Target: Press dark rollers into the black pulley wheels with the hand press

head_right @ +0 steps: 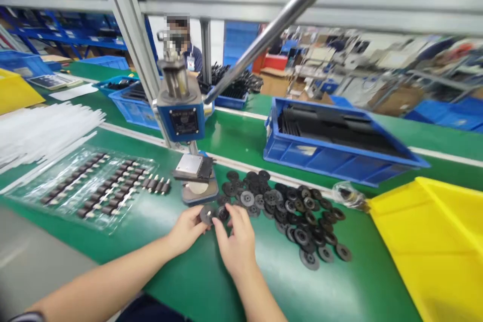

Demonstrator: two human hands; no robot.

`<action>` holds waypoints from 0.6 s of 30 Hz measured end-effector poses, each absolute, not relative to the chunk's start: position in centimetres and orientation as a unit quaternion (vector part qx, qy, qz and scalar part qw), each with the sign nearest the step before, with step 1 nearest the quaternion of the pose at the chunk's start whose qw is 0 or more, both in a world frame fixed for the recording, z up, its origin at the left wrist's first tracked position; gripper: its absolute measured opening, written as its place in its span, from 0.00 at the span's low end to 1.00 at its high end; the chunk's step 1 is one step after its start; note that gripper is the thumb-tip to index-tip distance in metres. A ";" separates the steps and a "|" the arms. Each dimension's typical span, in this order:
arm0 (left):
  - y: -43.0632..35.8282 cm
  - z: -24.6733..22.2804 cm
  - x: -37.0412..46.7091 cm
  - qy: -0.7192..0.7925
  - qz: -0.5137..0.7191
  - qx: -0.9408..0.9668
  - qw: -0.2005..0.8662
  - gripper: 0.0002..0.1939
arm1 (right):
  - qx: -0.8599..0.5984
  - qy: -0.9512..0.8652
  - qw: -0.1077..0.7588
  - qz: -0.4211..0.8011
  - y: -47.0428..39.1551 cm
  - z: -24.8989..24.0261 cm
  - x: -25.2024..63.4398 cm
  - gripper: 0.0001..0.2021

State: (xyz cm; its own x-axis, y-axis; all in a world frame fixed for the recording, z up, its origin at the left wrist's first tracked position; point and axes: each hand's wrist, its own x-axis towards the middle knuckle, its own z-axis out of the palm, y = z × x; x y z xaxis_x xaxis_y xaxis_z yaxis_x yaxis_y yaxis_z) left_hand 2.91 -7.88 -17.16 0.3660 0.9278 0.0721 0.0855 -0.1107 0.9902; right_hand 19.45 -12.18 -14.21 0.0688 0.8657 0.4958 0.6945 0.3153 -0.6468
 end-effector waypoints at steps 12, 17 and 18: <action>-7.6 -16.9 2.2 0.385 0.397 0.666 0.501 0.17 | -0.515 -0.725 0.447 0.098 -12.4 -14.0 17.9 0.20; -7.6 -16.7 2.1 0.366 0.397 0.673 0.505 0.19 | -0.514 -0.733 0.434 0.100 -12.6 -13.9 18.0 0.20; -7.5 -16.6 2.2 0.364 0.397 0.675 0.504 0.19 | -0.512 -0.734 0.434 0.102 -12.6 -13.9 18.0 0.19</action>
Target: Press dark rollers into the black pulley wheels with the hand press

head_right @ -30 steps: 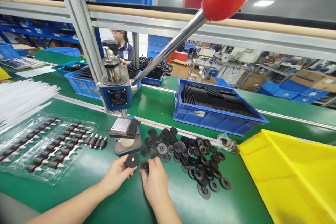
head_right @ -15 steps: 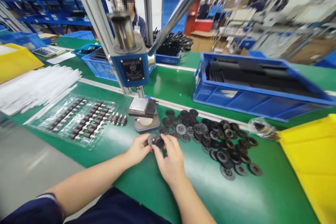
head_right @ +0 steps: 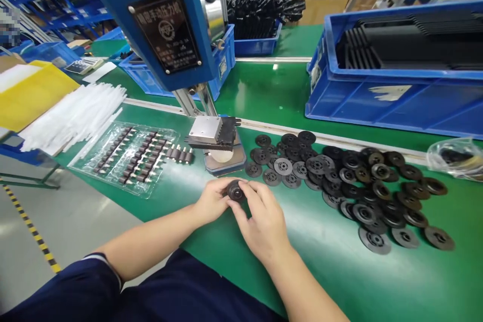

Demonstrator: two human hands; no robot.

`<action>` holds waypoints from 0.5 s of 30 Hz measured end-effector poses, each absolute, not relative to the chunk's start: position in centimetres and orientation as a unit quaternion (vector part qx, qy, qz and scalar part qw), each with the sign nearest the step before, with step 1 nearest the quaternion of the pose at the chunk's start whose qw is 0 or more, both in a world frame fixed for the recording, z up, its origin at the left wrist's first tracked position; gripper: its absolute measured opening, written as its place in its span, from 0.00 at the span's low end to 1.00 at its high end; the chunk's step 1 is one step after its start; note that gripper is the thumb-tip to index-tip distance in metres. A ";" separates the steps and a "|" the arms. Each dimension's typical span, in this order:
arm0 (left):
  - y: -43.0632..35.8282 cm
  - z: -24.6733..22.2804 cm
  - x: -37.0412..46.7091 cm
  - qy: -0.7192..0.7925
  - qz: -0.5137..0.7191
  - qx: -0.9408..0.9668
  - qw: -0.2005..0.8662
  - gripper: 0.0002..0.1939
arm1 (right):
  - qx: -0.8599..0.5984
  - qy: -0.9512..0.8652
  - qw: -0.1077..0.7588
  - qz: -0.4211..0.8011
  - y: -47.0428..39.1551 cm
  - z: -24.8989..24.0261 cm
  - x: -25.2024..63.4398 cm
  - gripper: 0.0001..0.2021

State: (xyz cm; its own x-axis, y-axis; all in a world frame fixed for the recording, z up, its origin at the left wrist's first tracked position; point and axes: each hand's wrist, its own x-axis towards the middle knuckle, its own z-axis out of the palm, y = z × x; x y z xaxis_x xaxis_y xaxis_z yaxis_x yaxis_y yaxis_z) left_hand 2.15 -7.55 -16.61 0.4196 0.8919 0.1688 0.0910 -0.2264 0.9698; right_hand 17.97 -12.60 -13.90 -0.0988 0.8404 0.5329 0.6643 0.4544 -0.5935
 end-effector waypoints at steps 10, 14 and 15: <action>-7.3 -16.2 1.9 0.341 0.398 0.708 0.473 0.17 | -0.510 -0.738 0.432 0.093 -12.7 -13.9 17.8 0.20; -7.4 -16.1 1.9 0.344 0.398 0.709 0.469 0.17 | -0.511 -0.737 0.435 0.084 -12.7 -14.2 17.8 0.20; -7.4 -16.1 1.9 0.347 0.397 0.708 0.469 0.17 | -0.510 -0.736 0.438 0.081 -12.7 -14.2 17.8 0.20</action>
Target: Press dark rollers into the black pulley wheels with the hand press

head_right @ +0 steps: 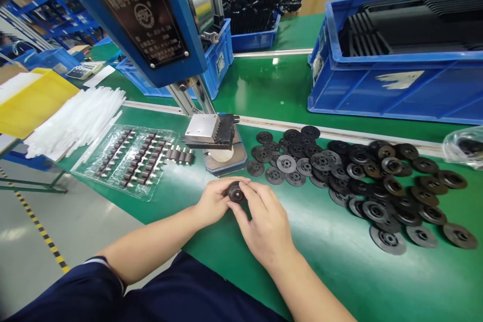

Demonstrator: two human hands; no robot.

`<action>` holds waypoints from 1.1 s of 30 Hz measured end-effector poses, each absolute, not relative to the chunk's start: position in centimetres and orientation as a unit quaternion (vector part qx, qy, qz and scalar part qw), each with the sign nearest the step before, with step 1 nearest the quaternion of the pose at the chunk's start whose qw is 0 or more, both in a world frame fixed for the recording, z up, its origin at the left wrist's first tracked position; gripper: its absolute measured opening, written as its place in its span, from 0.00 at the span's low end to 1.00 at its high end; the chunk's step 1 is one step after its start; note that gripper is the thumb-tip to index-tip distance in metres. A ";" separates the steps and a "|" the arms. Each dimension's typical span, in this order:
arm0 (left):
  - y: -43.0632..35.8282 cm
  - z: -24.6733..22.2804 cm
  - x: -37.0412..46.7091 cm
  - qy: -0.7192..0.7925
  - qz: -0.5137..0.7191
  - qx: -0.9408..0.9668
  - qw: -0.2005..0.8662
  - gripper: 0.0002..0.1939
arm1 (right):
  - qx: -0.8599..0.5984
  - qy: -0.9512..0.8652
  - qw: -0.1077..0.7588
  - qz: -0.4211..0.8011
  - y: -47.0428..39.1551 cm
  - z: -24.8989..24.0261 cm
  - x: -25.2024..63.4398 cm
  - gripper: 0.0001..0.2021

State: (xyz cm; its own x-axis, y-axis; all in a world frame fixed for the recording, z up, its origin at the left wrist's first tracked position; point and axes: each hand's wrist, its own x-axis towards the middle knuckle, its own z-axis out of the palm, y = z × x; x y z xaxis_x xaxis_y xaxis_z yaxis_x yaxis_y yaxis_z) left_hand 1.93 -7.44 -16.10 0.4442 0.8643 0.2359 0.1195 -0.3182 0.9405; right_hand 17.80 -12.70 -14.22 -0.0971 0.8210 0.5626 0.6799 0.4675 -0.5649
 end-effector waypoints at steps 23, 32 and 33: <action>-7.3 -15.8 1.7 0.356 0.376 0.709 0.478 0.13 | -0.508 -0.737 0.439 0.077 -12.3 -15.0 17.2 0.18; -7.6 -17.5 2.1 0.377 0.387 0.645 0.541 0.17 | -0.508 -0.739 0.437 0.070 -11.6 -15.0 18.8 0.19; -7.6 -17.5 2.2 0.377 0.389 0.632 0.554 0.17 | -0.509 -0.736 0.438 0.084 -11.5 -15.1 19.1 0.19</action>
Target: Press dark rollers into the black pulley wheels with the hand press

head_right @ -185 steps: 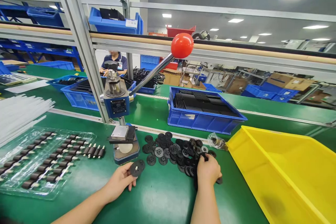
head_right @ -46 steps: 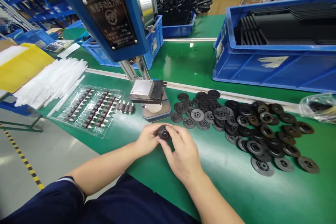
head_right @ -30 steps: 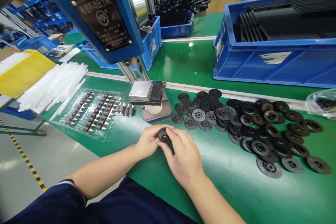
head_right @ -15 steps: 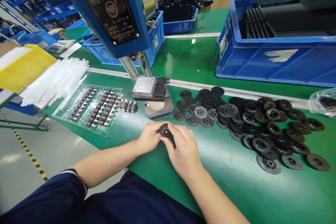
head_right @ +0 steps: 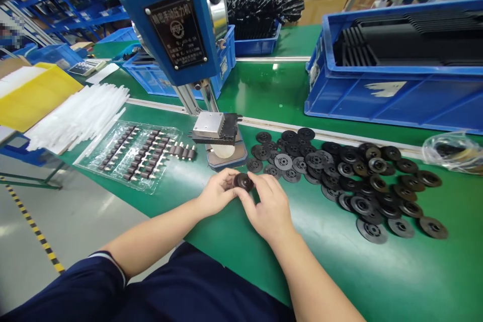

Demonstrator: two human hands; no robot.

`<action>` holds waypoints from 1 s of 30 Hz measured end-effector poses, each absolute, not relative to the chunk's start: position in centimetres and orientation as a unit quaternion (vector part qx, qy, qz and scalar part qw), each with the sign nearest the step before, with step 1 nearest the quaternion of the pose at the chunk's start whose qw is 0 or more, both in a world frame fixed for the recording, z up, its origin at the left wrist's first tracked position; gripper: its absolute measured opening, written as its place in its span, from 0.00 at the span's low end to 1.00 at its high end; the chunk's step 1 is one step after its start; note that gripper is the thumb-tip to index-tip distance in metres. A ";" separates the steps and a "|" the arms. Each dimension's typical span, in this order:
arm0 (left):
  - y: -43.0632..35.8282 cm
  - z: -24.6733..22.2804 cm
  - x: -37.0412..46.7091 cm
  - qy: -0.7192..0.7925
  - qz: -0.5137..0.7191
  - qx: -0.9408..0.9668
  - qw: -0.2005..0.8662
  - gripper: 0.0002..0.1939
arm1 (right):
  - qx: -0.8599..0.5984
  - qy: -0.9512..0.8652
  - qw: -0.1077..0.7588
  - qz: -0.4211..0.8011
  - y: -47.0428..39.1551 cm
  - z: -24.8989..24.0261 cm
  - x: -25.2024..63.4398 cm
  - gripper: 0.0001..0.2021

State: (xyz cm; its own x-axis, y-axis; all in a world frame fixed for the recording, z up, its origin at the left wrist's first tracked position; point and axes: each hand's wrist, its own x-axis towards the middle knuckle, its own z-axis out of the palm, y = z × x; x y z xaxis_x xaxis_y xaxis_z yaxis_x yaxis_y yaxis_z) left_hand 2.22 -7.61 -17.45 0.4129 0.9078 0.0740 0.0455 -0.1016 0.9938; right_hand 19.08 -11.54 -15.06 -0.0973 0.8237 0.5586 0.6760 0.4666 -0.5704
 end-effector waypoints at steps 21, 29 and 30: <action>-9.5 -5.4 -0.1 0.392 0.486 0.446 0.641 0.18 | -0.644 -0.621 0.387 0.224 -8.7 -16.9 22.5 0.25; -3.4 3.0 -3.1 0.399 0.502 0.637 0.429 0.14 | -0.645 -0.609 0.397 0.235 -8.1 -17.6 22.7 0.23; -2.5 3.2 -3.1 0.410 0.483 0.645 0.427 0.15 | -0.644 -0.609 0.399 0.236 -8.1 -17.7 22.7 0.23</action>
State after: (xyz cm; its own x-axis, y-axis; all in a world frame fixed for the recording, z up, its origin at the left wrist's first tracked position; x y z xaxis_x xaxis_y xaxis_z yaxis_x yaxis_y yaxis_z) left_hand -3.13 -2.48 3.18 0.1978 0.9414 0.2732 0.1159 -0.2992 0.9471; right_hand 22.73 -8.07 -17.67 0.1477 0.9721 0.1820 0.5962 0.0593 -0.8006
